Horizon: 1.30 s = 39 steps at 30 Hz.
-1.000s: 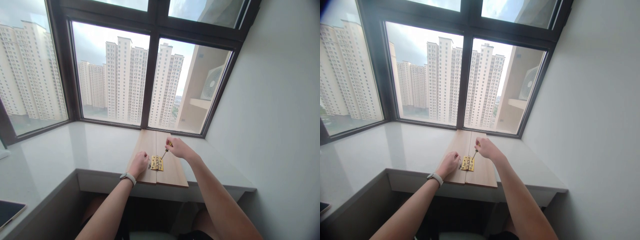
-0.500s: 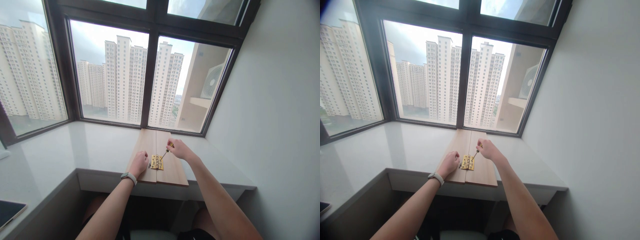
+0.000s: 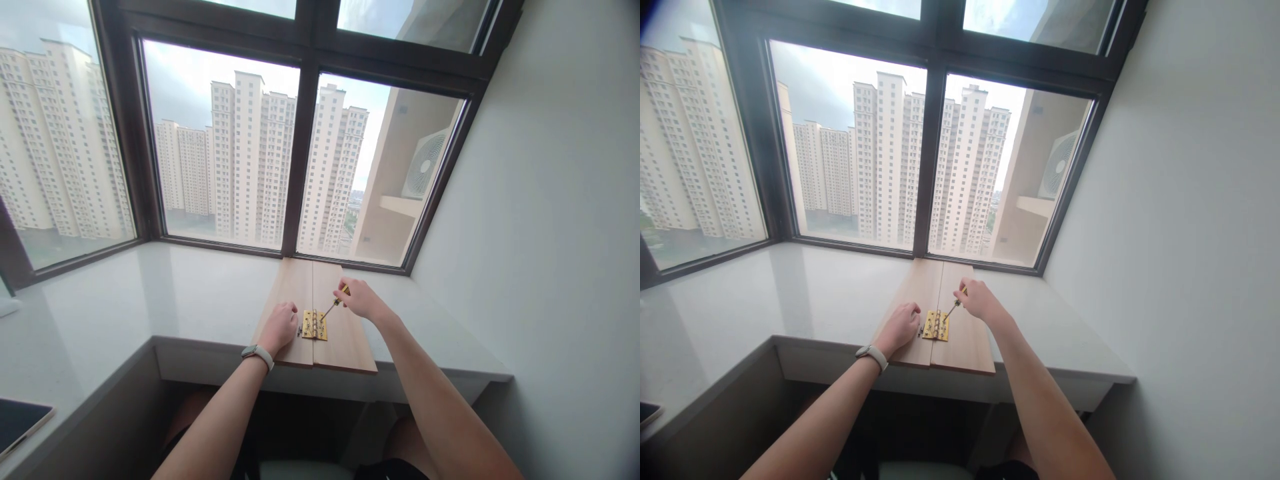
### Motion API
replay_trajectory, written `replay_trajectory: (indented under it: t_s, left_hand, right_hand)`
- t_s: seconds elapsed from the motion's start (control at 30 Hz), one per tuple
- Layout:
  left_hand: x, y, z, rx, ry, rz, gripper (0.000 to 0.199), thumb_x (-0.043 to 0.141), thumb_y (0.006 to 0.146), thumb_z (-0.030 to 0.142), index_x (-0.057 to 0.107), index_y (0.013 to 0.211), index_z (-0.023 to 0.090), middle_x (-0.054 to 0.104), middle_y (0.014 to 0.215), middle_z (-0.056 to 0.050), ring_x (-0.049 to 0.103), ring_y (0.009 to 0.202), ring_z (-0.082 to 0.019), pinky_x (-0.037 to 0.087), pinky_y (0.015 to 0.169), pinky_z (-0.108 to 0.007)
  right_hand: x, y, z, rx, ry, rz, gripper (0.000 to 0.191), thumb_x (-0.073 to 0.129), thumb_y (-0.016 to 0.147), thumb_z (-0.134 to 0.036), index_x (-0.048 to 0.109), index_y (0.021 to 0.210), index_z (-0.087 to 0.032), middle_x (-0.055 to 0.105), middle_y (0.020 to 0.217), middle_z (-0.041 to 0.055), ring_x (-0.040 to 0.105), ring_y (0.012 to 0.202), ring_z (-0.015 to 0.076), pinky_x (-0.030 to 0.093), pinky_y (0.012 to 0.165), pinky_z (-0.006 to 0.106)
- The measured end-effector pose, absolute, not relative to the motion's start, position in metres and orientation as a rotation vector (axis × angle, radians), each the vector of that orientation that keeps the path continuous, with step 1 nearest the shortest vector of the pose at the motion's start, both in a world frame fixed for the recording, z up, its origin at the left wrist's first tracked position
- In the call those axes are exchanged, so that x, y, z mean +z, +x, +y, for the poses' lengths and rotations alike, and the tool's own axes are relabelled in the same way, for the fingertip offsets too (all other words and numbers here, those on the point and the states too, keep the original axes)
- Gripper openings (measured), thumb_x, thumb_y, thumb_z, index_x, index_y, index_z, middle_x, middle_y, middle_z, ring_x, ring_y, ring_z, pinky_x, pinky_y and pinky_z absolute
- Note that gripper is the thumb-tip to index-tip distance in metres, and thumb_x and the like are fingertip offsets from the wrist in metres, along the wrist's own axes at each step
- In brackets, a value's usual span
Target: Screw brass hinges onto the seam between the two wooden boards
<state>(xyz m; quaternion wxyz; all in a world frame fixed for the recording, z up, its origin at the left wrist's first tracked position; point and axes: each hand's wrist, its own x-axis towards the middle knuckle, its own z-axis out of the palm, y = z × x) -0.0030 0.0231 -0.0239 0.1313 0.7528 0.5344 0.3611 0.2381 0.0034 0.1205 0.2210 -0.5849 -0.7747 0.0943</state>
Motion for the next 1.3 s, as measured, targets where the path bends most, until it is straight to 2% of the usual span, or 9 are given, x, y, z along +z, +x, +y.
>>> replay_trajectory:
  t_s: [0.2, 0.37, 0.47, 0.6, 0.87, 1.03, 1.1, 1.2, 1.3]
  left_hand:
    - [-0.022, -0.003, 0.022, 1.042, 2.210, 1.534, 0.019, 0.047, 0.095, 0.018, 0.064, 0.103, 0.017, 0.068, 0.109, -0.013, 0.060, 0.107, -0.025, 0.045, 0.096, -0.036]
    - [-0.023, -0.003, 0.022, 1.023, 2.229, 1.546, 0.020, 0.047, 0.095, 0.018, 0.064, 0.105, 0.016, 0.068, 0.109, -0.013, 0.059, 0.109, -0.026, 0.044, 0.098, -0.036]
    - [-0.023, -0.003, 0.022, 1.024, 2.234, 1.538, 0.022, 0.046, 0.096, 0.019, 0.065, 0.107, 0.016, 0.068, 0.111, -0.014, 0.059, 0.111, -0.026, 0.044, 0.099, -0.037]
    - [-0.023, -0.003, 0.022, 1.022, 2.244, 1.533, 0.023, 0.046, 0.096, 0.019, 0.065, 0.108, 0.015, 0.068, 0.112, -0.014, 0.058, 0.111, -0.027, 0.044, 0.099, -0.037]
    - [-0.024, -0.003, 0.022, 1.039, 2.248, 1.528, 0.022, 0.046, 0.096, 0.019, 0.065, 0.106, 0.016, 0.068, 0.110, -0.013, 0.059, 0.109, -0.026, 0.043, 0.097, -0.036]
    - [-0.023, -0.003, 0.021, 1.044, 2.244, 1.522, 0.021, 0.046, 0.096, 0.020, 0.065, 0.106, 0.016, 0.068, 0.110, -0.014, 0.059, 0.108, -0.026, 0.043, 0.097, -0.036]
    - [-0.023, -0.003, 0.021, 1.046, 2.241, 1.521, 0.021, 0.046, 0.096, 0.020, 0.065, 0.106, 0.016, 0.068, 0.110, -0.013, 0.059, 0.108, -0.026, 0.043, 0.097, -0.036]
    - [-0.023, -0.003, 0.021, 1.043, 2.236, 1.524, 0.021, 0.047, 0.096, 0.020, 0.065, 0.106, 0.016, 0.068, 0.110, -0.013, 0.059, 0.109, -0.026, 0.043, 0.097, -0.036]
    - [-0.024, -0.003, 0.022, 1.040, 2.227, 1.531, 0.020, 0.047, 0.096, 0.020, 0.064, 0.106, 0.016, 0.068, 0.110, -0.013, 0.058, 0.109, -0.025, 0.043, 0.098, -0.034]
  right_hand:
    - [0.121, 0.235, 0.007, 0.284, -1.758, -2.074, 0.026, 0.057, 0.099, -0.044, 0.061, 0.092, -0.019, 0.072, 0.074, 0.0041, 0.067, 0.059, 0.0144, 0.044, 0.061, 0.024]
    - [0.126, 0.233, 0.013, 0.003, -1.906, -2.131, 0.036, 0.059, 0.097, -0.052, 0.066, 0.088, -0.018, 0.074, 0.089, 0.0112, 0.071, 0.083, 0.0219, 0.042, 0.065, 0.027]
    - [0.129, 0.231, 0.016, 0.005, -1.893, -2.211, 0.030, 0.063, 0.095, -0.047, 0.068, 0.092, -0.018, 0.074, 0.093, 0.0106, 0.069, 0.090, 0.0224, 0.041, 0.067, 0.028]
    - [0.131, 0.228, 0.019, 0.029, -1.875, -2.238, 0.024, 0.065, 0.094, -0.042, 0.067, 0.094, -0.018, 0.073, 0.095, 0.0094, 0.067, 0.088, 0.0206, 0.039, 0.067, 0.027]
    - [0.139, 0.226, 0.016, 0.066, -1.777, -2.365, 0.015, 0.070, 0.090, -0.033, 0.063, 0.087, -0.021, 0.071, 0.089, 0.0039, 0.062, 0.080, 0.0169, 0.035, 0.064, 0.025]
    - [0.143, 0.226, 0.011, 0.122, -1.710, -2.405, 0.011, 0.073, 0.088, -0.029, 0.065, 0.088, -0.022, 0.072, 0.092, 0.0027, 0.063, 0.084, 0.0163, 0.038, 0.067, 0.024]
    - [0.145, 0.225, 0.009, 0.122, -1.777, -2.377, 0.018, 0.071, 0.090, -0.038, 0.066, 0.094, -0.021, 0.073, 0.095, 0.0060, 0.065, 0.085, 0.0186, 0.040, 0.067, 0.025]
    - [0.150, 0.221, 0.007, 0.059, -1.992, -2.306, 0.043, 0.059, 0.095, -0.056, 0.067, 0.108, -0.016, 0.073, 0.104, 0.0154, 0.068, 0.088, 0.0249, 0.043, 0.067, 0.029]
    - [0.153, 0.217, 0.010, 0.057, -2.148, -2.328, 0.050, 0.051, 0.099, -0.057, 0.070, 0.107, -0.012, 0.073, 0.103, 0.0193, 0.070, 0.091, 0.0273, 0.044, 0.067, 0.030]
